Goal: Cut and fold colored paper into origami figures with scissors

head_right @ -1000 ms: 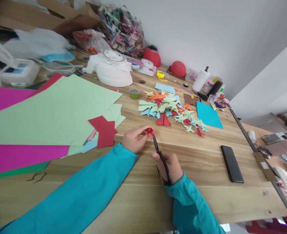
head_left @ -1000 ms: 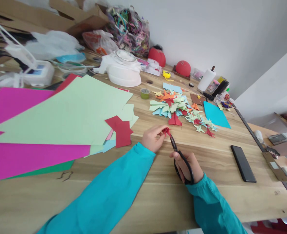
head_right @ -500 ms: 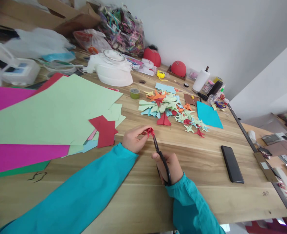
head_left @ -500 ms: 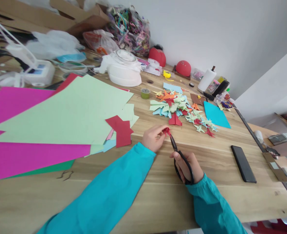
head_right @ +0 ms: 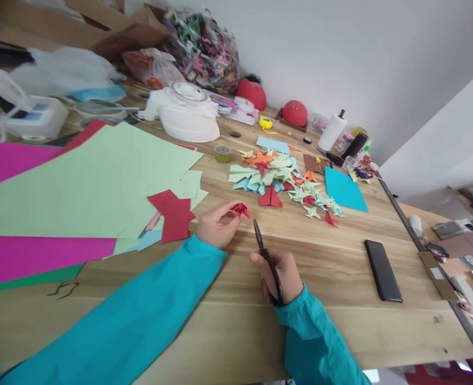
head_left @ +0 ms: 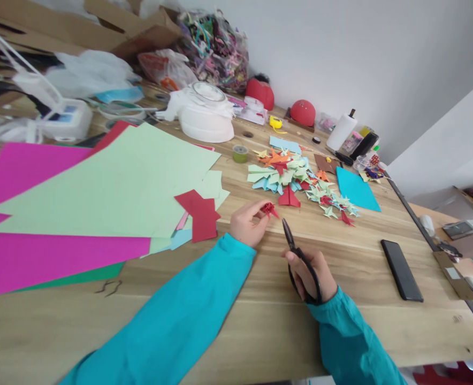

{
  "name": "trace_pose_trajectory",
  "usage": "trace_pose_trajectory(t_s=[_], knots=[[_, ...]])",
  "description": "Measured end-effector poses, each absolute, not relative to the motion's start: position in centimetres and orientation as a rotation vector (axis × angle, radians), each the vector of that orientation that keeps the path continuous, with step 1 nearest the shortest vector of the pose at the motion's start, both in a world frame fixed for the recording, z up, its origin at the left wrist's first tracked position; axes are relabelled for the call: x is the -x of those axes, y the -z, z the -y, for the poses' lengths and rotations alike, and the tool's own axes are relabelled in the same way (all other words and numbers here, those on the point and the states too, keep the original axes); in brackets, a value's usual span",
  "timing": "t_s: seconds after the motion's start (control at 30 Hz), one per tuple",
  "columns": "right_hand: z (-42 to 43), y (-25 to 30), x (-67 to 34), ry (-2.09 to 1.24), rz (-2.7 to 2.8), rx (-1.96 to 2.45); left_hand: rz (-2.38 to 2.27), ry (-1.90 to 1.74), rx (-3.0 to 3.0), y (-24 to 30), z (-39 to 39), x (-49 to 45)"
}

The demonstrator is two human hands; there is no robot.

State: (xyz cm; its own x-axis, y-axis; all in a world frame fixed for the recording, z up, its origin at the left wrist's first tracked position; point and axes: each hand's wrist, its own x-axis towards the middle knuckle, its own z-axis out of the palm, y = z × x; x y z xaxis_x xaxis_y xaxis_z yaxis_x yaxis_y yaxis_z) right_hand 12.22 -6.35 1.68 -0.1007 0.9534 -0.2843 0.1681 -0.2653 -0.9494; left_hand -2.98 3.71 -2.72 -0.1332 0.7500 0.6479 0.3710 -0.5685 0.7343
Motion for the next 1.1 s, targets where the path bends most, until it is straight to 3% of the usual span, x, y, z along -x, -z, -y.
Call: trace_pose_trajectory(t_s=[0.4, 0.73, 1.1], knots=[[6.3, -0.5, -12.8, -1.465, 1.203, 0.861, -1.113, -1.621, -1.597, 2.0, -3.3, 2.6], [6.4, -1.1, -13.2, -1.721, 1.223, 1.067, -1.000, -1.182, -1.333, 1.7, -3.4, 2.8], [6.3, -1.3, -13.4, -1.696, 1.263, 1.170, -1.027, -1.195, -1.312, 2.9, -4.0, 2.7]])
